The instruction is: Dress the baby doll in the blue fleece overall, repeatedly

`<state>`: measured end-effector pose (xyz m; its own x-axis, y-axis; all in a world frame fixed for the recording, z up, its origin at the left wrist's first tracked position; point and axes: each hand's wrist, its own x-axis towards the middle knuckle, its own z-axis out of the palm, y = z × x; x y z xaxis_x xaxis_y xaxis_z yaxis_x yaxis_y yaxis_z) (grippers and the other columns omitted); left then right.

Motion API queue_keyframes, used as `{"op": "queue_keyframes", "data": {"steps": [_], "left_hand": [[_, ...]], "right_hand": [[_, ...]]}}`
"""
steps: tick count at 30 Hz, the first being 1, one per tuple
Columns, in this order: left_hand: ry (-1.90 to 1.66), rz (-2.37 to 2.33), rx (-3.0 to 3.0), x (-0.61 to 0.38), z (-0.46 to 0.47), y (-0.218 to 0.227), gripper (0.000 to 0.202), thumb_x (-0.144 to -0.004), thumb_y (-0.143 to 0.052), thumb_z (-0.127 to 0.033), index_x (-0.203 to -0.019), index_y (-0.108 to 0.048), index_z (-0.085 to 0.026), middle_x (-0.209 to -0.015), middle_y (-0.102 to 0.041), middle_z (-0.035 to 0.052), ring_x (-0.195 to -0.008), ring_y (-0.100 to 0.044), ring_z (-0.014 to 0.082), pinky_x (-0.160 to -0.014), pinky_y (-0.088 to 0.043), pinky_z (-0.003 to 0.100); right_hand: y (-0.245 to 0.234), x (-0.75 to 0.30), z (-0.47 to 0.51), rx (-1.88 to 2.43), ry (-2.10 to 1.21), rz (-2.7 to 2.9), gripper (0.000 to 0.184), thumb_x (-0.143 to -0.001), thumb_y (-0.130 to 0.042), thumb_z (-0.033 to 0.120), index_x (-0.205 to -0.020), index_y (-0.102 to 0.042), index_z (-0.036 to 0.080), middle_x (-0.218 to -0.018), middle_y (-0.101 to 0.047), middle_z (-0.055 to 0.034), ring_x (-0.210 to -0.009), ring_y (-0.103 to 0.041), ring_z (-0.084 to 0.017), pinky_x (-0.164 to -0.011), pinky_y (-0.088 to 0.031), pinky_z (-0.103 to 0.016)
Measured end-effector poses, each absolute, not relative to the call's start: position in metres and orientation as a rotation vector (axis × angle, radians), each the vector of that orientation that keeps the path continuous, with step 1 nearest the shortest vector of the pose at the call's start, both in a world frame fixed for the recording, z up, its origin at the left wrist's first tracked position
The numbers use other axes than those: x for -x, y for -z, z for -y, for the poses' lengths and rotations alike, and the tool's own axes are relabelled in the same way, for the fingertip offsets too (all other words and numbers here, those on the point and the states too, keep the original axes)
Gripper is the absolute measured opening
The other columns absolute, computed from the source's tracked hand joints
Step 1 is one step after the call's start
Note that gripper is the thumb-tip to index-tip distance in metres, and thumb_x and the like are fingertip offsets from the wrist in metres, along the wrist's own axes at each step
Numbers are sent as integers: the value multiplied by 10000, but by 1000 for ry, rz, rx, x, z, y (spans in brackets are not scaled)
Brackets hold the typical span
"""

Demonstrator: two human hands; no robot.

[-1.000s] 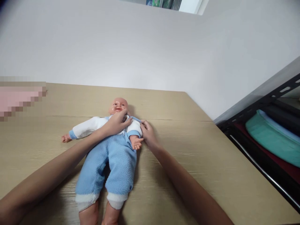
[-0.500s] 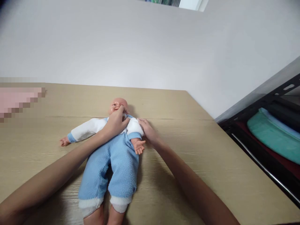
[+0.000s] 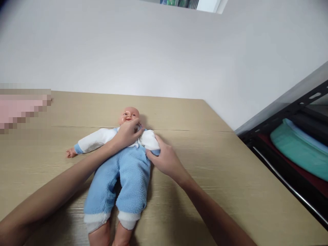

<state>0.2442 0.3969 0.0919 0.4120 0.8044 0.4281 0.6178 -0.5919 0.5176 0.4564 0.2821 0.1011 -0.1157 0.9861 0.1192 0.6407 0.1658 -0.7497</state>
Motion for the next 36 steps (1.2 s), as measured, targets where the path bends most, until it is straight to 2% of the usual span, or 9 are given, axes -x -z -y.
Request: {"op": "queue_keyframes", "data": {"steps": [3, 6, 8, 14, 18, 20, 26, 31, 36], "left_hand": [[-1029, -1352, -2401, -244, -399, -89, 134, -993, -613, -112, -1012, -573, -238, -1075, -786, 112, -1001, -741, 298, -851, -518, 398], [-1000, -1381, -2415, -245, -399, -87, 210, -953, -597, -63, -1029, -544, -251, -1111, -774, 119, -1051, -731, 323, -890, -532, 433], [-956, -1381, -2433, -246, -399, -87, 228, -938, -587, -51, -1028, -534, -254, -1094, -764, 124, -1045, -725, 337, -874, -534, 445], [-1023, -1210, -2423, -243, -400, -87, 76, -1044, -577, -201, -1113, -562, -228, -1147, -747, 142, -1061, -720, 323, -935, -570, 463], [-1102, -995, -2583, -234, -379, -101, 270, -1070, -624, -328, -1309, -604, -203, -1338, -710, 173, -1281, -657, 348, -1169, -517, 548], [-1108, -934, -2649, -229, -362, -109, 319, -1088, -632, -360, -1369, -618, -210, -1407, -695, 166, -1374, -608, 359, -1257, -457, 575], [-985, -973, -2584, -209, -326, -108, 319, -1116, -643, -384, -1395, -641, -230, -1468, -676, 146, -1430, -583, 352, -1269, -479, 566], [-919, -947, -2514, -196, -320, -94, 309, -1157, -581, -389, -1416, -661, -242, -1559, -675, 144, -1494, -595, 328, -1307, -455, 570], [-894, -1018, -2497, -196, -318, -86, 327, -1167, -561, -409, -1430, -685, -258, -1578, -687, 138, -1523, -591, 330, -1317, -435, 576]], "right_hand": [[-120, -485, -279, 1509, -709, 2060, 665, -1004, -722, 423, -1646, -651, 265, -1350, -860, -73, -1101, -817, -342, -968, -642, -436], [-135, -521, -279, 1551, -754, 2176, 583, -982, -738, 447, -1541, -753, 278, -1080, -888, -14, -798, -758, -255, -726, -585, -346], [-136, -538, -282, 1569, -808, 2167, 559, -936, -790, 461, -1459, -803, 267, -964, -866, -7, -713, -715, -231, -659, -551, -329], [-123, -545, -293, 1397, -1080, 1705, 656, -768, -1005, 526, -1315, -774, 247, -1093, -859, -68, -865, -814, -262, -760, -663, -356], [-122, -531, -299, 1322, -1088, 1438, 649, -713, -1058, 511, -1194, -712, 244, -952, -817, -24, -725, -775, -222, -709, -675, -363], [-119, -522, -304, 1256, -1105, 1334, 616, -717, -1055, 507, -1153, -713, 237, -883, -792, -7, -710, -750, -214, -704, -673, -360], [-89, -499, -326, 1020, -1192, 855, 462, -703, -994, 416, -1037, -710, 269, -925, -771, 20, -711, -691, -172, -607, -603, -283], [-59, -502, -338, 965, -1180, 674, 340, -754, -879, 376, -995, -651, 301, -1004, -779, 20, -821, -720, -202, -668, -609, -303], [-39, -514, -342, 995, -1178, 762, 368, -756, -838, 392, -1047, -630, 306, -1114, -780, -12, -973, -743, -244, -745, -604, -334]]}}
